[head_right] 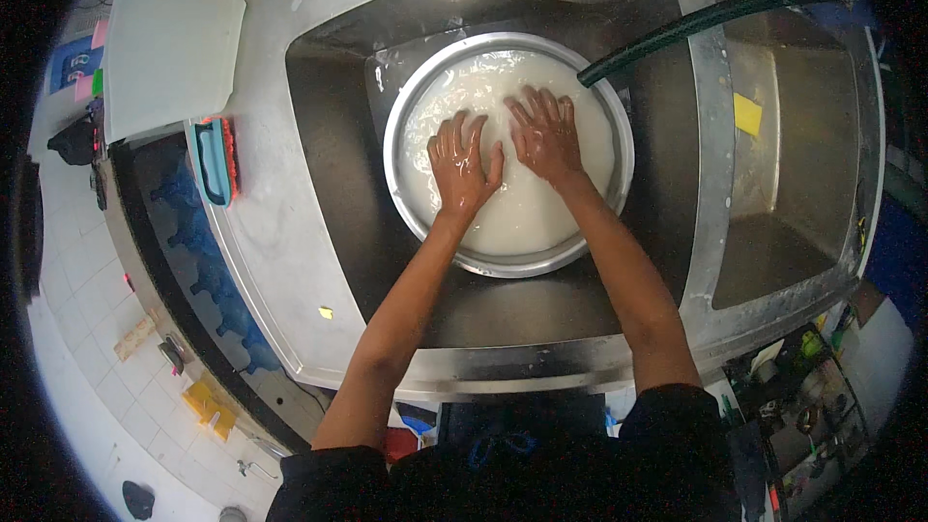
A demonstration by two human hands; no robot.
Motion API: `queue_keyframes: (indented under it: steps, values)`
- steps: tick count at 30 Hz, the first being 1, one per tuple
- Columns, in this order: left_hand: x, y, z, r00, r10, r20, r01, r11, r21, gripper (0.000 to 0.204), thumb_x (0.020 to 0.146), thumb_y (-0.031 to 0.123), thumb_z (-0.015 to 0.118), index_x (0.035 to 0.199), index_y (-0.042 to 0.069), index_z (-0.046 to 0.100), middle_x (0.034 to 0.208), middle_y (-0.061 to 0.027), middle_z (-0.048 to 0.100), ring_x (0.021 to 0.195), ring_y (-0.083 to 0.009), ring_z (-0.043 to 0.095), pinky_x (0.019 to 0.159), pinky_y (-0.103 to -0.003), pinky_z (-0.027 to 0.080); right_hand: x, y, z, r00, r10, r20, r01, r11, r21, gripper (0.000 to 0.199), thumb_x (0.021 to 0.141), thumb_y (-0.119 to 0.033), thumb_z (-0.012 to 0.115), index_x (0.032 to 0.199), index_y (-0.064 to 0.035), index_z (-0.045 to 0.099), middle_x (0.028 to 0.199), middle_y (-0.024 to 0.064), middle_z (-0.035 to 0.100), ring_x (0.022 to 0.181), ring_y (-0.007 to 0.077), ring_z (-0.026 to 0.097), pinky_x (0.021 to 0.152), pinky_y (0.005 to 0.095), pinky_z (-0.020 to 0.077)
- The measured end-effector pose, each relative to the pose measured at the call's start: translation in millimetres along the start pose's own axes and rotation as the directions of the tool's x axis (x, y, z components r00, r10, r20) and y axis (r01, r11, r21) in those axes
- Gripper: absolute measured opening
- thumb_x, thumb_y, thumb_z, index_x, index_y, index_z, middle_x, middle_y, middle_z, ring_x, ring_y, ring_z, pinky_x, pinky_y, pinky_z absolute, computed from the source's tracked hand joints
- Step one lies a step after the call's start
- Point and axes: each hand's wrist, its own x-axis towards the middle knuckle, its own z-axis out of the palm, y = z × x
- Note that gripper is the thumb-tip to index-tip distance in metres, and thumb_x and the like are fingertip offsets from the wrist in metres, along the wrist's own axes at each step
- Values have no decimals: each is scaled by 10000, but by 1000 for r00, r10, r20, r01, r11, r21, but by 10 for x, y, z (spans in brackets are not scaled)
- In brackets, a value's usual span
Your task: Washing rice in a large bowl inside a commercial kitchen sink.
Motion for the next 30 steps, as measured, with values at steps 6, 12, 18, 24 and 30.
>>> queue_keyframes:
  steps: [6,12,18,24,30]
  values:
    - [9,-249,392,989,-56,137,24,974,227,701,802,271,565,1430,205,260,1464,-139,254,1340,-349,235,1089,-531,132,129,271,431,999,35,-9,-36,981,-189,553,821,-208,520,1357,-215,387,1439,116,301,1312,324,294,1063,570,173]
    - [-402,-873,1003,953,185,239,-298,452,841,665,778,227,516,1409,167,313,1417,-190,311,1333,-383,231,1050,-566,191,178,98,410,992,91,93,-86,995,-53,553,817,-215,515,1357,-209,392,1432,145,299,1266,320,348,1061,578,165]
    - [132,-196,-18,998,37,46,-35,999,-35,455,689,69,548,1143,91,558,1232,-153,495,1150,-309,469,950,-448,342,-186,-8,-98,989,38,143,-28,997,-75,515,840,-246,520,1340,-188,411,1439,154,265,1239,341,353,1047,601,143]
    - [372,-638,-196,961,-114,-254,131,990,48,366,725,129,589,1085,71,576,1143,-154,537,1046,-325,508,854,-422,393,-606,116,-643,962,272,-2,-261,926,272,472,812,-91,560,1270,-93,447,1254,158,478,1131,344,465,989,409,343]
    - [425,-1013,-193,882,-463,-90,448,882,-146,265,870,266,499,1014,67,600,926,-197,617,851,-378,587,715,-460,455,-1311,273,-682,597,749,289,-791,490,366,508,803,-198,642,1181,63,426,1116,193,501,997,294,520,852,377,432]
